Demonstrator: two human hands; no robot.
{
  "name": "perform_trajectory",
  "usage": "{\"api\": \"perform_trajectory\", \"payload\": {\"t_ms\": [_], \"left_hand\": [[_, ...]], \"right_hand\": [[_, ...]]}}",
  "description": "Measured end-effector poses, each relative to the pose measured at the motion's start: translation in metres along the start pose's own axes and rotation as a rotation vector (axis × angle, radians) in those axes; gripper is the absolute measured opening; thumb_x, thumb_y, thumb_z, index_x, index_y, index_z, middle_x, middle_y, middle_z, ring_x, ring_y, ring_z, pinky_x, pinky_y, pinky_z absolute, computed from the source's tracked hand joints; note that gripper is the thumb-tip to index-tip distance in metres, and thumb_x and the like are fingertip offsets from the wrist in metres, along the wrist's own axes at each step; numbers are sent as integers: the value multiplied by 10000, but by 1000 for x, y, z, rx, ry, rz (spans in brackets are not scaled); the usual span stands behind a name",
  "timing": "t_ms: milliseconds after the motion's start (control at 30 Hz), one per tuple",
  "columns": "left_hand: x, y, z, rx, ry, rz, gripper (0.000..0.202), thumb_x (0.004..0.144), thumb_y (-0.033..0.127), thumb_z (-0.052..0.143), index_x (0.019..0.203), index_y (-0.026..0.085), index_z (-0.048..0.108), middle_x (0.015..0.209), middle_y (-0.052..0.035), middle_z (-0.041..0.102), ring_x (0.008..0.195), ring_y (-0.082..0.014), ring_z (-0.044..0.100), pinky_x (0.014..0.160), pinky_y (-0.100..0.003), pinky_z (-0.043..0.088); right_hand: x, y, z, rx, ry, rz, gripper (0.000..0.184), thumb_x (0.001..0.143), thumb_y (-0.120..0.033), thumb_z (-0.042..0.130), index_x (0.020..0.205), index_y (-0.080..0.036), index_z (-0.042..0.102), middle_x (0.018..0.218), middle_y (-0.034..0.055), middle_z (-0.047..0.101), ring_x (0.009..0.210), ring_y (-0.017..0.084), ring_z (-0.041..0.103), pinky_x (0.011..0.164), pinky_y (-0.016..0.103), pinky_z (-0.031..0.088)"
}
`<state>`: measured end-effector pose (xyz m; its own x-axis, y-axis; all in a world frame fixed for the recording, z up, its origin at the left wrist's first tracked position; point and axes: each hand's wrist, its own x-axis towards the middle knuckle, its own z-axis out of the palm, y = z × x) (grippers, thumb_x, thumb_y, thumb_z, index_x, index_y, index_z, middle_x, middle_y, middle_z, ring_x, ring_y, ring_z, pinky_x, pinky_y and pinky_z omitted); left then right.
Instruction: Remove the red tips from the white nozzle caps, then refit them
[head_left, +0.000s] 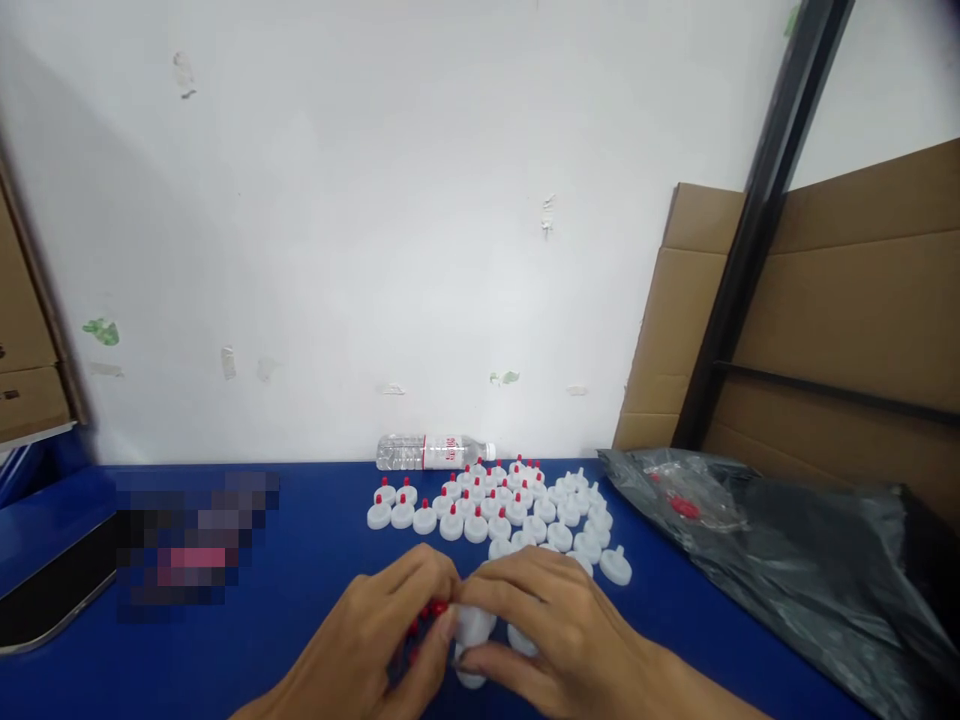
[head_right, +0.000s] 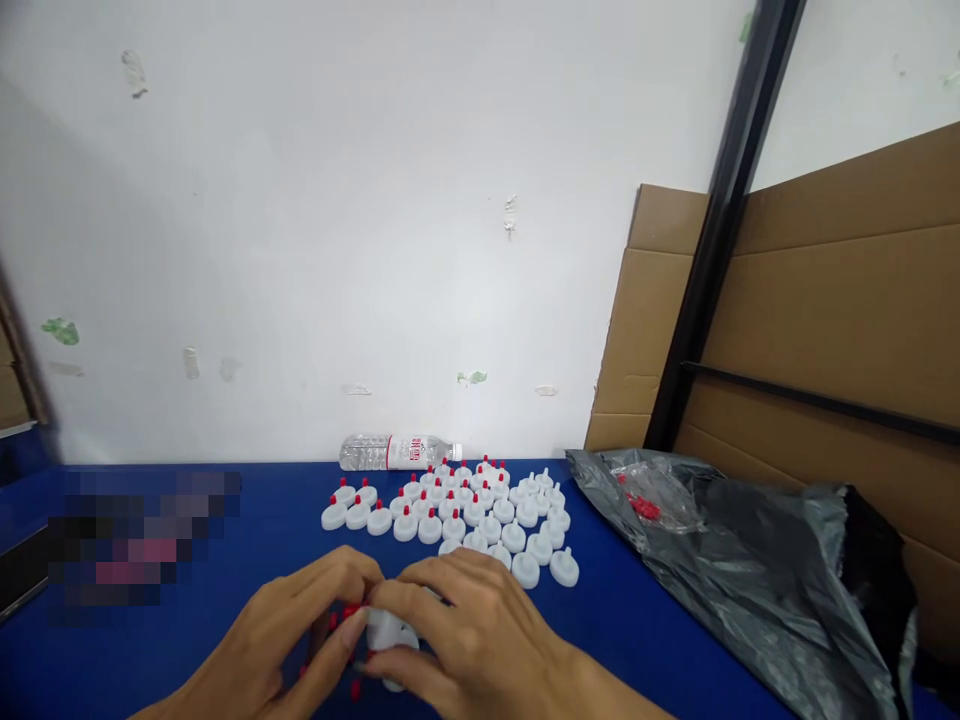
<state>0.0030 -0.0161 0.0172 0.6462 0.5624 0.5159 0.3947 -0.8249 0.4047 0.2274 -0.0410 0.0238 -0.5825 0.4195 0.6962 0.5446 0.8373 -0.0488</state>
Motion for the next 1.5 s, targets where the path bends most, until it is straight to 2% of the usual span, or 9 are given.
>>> {"api": "perform_trajectory", "payload": {"t_ms": [233, 367, 433, 533, 733, 967, 1133, 1367, 1500], "left_hand": [[-8, -10, 9, 149, -87, 25, 338, 1029, 407, 303, 955, 295, 613, 872, -46, 665, 806, -209, 604, 645, -293, 543], [-21, -15, 1, 197, 119, -102, 318, 1008, 429, 358, 1199, 359, 602, 915, -31, 679, 950, -257, 607, 790, -372, 582], [-18, -12, -9, 200, 145, -156, 315, 1032, 394, 320, 1108, 332, 619, 878, -21, 662, 889, -241, 607, 788, -380, 578], [-4, -8, -24, 247, 11, -153, 360, 1043, 328, 322, 766, 240, 535, 767, -13, 603, 748, -195, 555, 783, -378, 528], [8, -8, -25, 311, -207, -121, 148, 967, 211, 429, 889, 233, 551, 957, -40, 608, 916, -223, 557, 663, -330, 416], [0, -10, -15, 266, -229, -106, 137, 920, 156, 480, 896, 238, 587, 1006, -33, 607, 917, -200, 564, 684, -324, 413], [2, -11, -19, 268, -256, -103, 158, 956, 188, 478, 989, 263, 612, 1065, -27, 601, 967, -201, 574, 728, -324, 435], [10, -49, -28, 495, -41, -250, 293, 1010, 268, 374, 1206, 254, 590, 1187, -83, 556, 882, -216, 611, 666, -331, 466], [8, -77, -32, 596, -17, -325, 418, 1025, 276, 316, 1398, 223, 498, 1272, -125, 512, 815, -206, 638, 632, -339, 488]], "right_hand": [[-3, -6, 10, 42, 29, 17, 216, 886, -259, 668, 1095, -217, 632, 975, 47, 766, 827, 185, 740, 785, 298, 606], [-1, 6, 3, -22, 64, -34, 268, 870, -161, 642, 1131, -216, 630, 1020, 59, 755, 874, 192, 735, 785, 302, 610], [0, 17, -4, -55, 102, -2, 240, 885, -172, 634, 1119, -223, 632, 1013, 63, 749, 877, 203, 729, 781, 318, 605], [1, 33, -12, -37, 151, 167, 156, 904, -162, 607, 1040, -234, 632, 1010, 57, 725, 912, 205, 706, 801, 334, 584], [-2, 44, -12, -40, 129, 233, 70, 952, -208, 614, 1002, -245, 646, 1079, 59, 712, 1038, 231, 669, 909, 395, 531], [0, 42, 4, -16, 68, 275, 72, 960, -268, 650, 983, -239, 712, 809, 11, 688, 790, 187, 639, 829, 366, 482], [0, 44, 12, 12, 9, 322, 144, 994, -293, 607, 1007, -240, 740, 813, 12, 730, 779, 182, 632, 847, 369, 443], [1, 46, 12, -7, -79, 365, 154, 984, -247, 618, 1030, -276, 762, 731, -4, 705, 779, 201, 592, 857, 372, 421], [0, 46, 15, -9, -134, 351, 168, 996, -245, 598, 1019, -278, 761, 785, 5, 724, 804, 200, 605, 856, 364, 417]]}}
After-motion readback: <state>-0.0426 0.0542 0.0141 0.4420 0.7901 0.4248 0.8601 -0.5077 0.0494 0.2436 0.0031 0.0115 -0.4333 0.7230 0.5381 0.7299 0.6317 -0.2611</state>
